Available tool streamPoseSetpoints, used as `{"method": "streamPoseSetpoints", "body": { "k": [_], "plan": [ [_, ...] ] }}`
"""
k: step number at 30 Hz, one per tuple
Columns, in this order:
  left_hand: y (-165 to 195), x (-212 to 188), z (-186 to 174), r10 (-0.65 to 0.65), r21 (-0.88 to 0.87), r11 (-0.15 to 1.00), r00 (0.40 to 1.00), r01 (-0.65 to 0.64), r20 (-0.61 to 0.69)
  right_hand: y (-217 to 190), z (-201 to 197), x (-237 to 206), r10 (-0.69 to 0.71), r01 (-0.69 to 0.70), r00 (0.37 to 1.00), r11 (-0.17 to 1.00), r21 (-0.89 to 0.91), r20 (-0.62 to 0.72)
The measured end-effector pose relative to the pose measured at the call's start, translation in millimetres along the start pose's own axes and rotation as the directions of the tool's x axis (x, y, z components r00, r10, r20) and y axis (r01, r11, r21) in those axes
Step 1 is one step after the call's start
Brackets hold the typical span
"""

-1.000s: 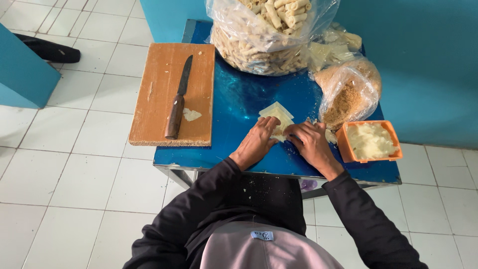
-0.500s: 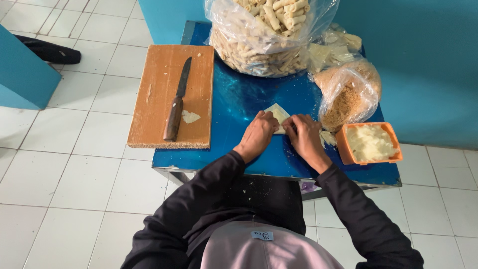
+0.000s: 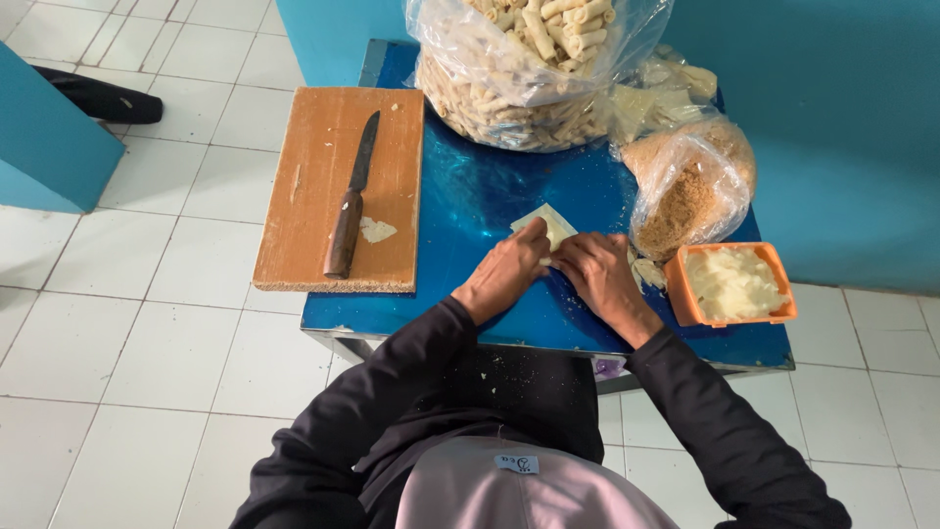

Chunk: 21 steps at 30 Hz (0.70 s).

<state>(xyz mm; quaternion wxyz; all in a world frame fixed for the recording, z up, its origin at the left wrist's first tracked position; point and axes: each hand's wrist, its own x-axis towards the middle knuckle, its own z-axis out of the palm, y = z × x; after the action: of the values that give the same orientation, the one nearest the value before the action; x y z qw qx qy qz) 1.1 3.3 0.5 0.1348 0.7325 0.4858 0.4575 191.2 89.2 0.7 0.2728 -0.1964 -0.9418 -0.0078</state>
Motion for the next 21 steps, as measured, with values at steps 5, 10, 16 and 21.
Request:
{"method": "streamPoseSetpoints", "body": {
  "k": [5, 10, 16, 21],
  "plan": [
    [-2, 6, 1, -0.072, 0.042, 0.997, 0.997, 0.072, 0.004, 2, -1, 3, 0.009, -0.008, 1.000, 0.999, 0.054, -0.014],
    [-3, 7, -4, -0.097, -0.037, 0.995, 0.995, 0.097, 0.007, 6, 1, 5, 0.005, -0.005, 1.000, 1.000, 0.019, 0.013],
    [-12, 4, -2, -0.014, 0.031, 0.999, 1.000, 0.014, -0.002, 21, 3, 15, 0.200, -0.251, 0.964, 0.906, 0.340, 0.177],
    [-28, 10, 7, 0.002, -0.009, 1.000, 0.995, -0.003, -0.104, 13, 4, 11, 0.119, -0.128, 0.991, 0.982, 0.139, 0.067]
  ]
}}
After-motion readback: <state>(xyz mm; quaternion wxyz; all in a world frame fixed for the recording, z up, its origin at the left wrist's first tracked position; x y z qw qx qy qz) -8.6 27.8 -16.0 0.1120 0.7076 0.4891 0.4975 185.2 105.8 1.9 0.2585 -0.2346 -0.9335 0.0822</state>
